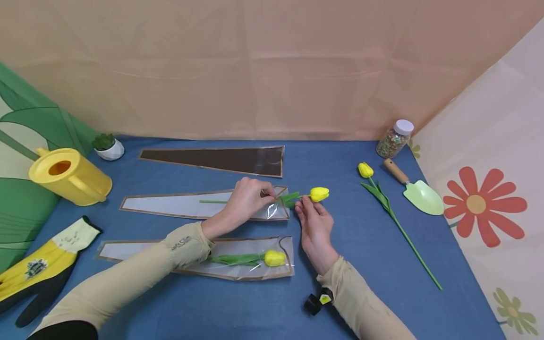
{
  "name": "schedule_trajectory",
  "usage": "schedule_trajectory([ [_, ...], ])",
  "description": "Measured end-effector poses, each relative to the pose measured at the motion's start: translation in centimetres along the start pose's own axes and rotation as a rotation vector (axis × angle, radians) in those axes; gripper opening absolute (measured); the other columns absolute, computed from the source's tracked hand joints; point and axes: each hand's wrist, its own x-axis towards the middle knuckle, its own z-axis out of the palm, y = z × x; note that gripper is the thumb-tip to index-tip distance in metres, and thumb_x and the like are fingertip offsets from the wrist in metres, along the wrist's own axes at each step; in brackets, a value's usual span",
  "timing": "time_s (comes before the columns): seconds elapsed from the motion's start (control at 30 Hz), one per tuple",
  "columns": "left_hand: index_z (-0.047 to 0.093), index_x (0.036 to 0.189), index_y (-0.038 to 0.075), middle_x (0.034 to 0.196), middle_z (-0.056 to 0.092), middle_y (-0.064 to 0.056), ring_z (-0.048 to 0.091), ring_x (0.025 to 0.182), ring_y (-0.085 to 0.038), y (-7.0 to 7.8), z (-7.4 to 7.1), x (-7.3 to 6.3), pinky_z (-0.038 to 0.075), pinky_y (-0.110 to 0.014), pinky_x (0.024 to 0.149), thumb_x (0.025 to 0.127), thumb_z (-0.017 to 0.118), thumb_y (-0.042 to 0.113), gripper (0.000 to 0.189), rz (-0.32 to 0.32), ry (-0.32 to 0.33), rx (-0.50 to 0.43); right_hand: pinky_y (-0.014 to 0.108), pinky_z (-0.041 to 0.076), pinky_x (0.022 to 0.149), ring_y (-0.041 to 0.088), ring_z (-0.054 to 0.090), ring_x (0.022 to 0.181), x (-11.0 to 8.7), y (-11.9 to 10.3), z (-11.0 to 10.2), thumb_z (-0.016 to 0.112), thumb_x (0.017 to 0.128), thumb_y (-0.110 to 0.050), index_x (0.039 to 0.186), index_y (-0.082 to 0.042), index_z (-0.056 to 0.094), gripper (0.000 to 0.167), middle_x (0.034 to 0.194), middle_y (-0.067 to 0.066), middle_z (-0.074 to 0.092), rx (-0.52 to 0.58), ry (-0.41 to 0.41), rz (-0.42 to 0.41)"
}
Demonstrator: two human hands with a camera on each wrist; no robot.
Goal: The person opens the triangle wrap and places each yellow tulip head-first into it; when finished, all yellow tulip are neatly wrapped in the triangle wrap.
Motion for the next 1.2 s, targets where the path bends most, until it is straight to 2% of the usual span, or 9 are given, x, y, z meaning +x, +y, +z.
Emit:
schedule_trajectory([
  [0.13,0.082,0.085,0.014,0.083,0.078,0.0,0.071,0.073,-0.014,0.2,0.1,0.1,0.058,-0.033,0.068,0.091,0.087,0.012,0.009,0.006,-0.002,-0.011,0.018,0.057,0.087,0.009,0.073,0.084,-0.4,0.1,0.3,0.066,0.107,-0.007,0.115,-0.002,0.065,0.01,0.091,0.005,0.073,0.026,-0.029,0.06],
  [0.23,0.082,0.085,0.014,0.083,0.077,0.0,0.071,0.072,-0.014,0.3,0.1,0.2,0.057,-0.032,0.068,0.092,0.087,0.011,0.008,0.008,-0.006,-0.017,0.018,0.057,0.087,0.009,0.072,0.086,-0.4,0.3,0.5,0.066,0.107,-0.007,0.118,-0.002,0.063,0.013,0.092,0.004,0.073,0.034,-0.039,0.075],
  [0.47,0.082,0.085,0.014,0.083,0.078,0.0,0.072,0.073,-0.014,0.3,0.1,0.3,0.057,-0.032,0.068,0.091,0.087,0.012,0.008,0.009,-0.002,-0.01,0.018,0.058,0.086,0.008,0.073,0.085,-0.3,0.5,0.9,0.065,0.107,-0.004,0.112,-0.003,0.066,0.005,0.092,0.004,0.075,0.018,-0.028,0.066],
  [0.63,0.082,0.085,0.013,0.083,0.078,0.0,0.071,0.073,-0.014,0.4,0.1,0.3,0.056,-0.029,0.066,0.09,0.088,0.012,0.008,0.004,-0.001,-0.022,0.017,0.058,0.085,0.006,0.074,0.084,-0.2,0.9,1.2,0.063,0.107,-0.001,0.116,0.0,0.064,0.009,0.093,0.002,0.075,-0.03,-0.024,0.055],
  [0.8,0.082,0.085,0.013,0.082,0.078,0.0,0.071,0.071,-0.013,0.4,0.3,0.2,0.054,-0.025,0.064,0.09,0.089,0.013,0.009,-0.001,-0.005,-0.022,0.021,0.057,0.091,0.006,0.074,0.088,-0.2,1.4,1.6,0.064,0.107,0.0,0.119,0.004,0.063,0.013,0.094,0.0,0.075,-0.086,-0.036,0.04],
  [1.07,0.083,0.086,0.012,0.083,0.078,-0.001,0.07,0.069,-0.014,0.6,0.2,0.1,0.051,-0.024,0.06,0.091,0.088,0.012,0.007,-0.011,0.005,-0.008,0.022,0.057,0.091,0.006,0.072,0.084,-0.3,1.5,1.7,0.067,0.106,-0.002,0.114,0.0,0.064,0.009,0.092,-0.001,0.072,-0.125,-0.053,0.044],
  [1.2,0.083,0.087,0.012,0.084,0.078,0.0,0.07,0.071,-0.014,0.5,0.2,0.1,0.053,-0.025,0.062,0.092,0.087,0.011,0.006,-0.013,0.005,-0.01,0.022,0.056,0.092,0.006,0.071,0.085,-0.2,1.5,1.8,0.068,0.106,-0.004,0.116,0.001,0.062,0.013,0.095,0.0,0.07,-0.147,-0.052,0.05],
])
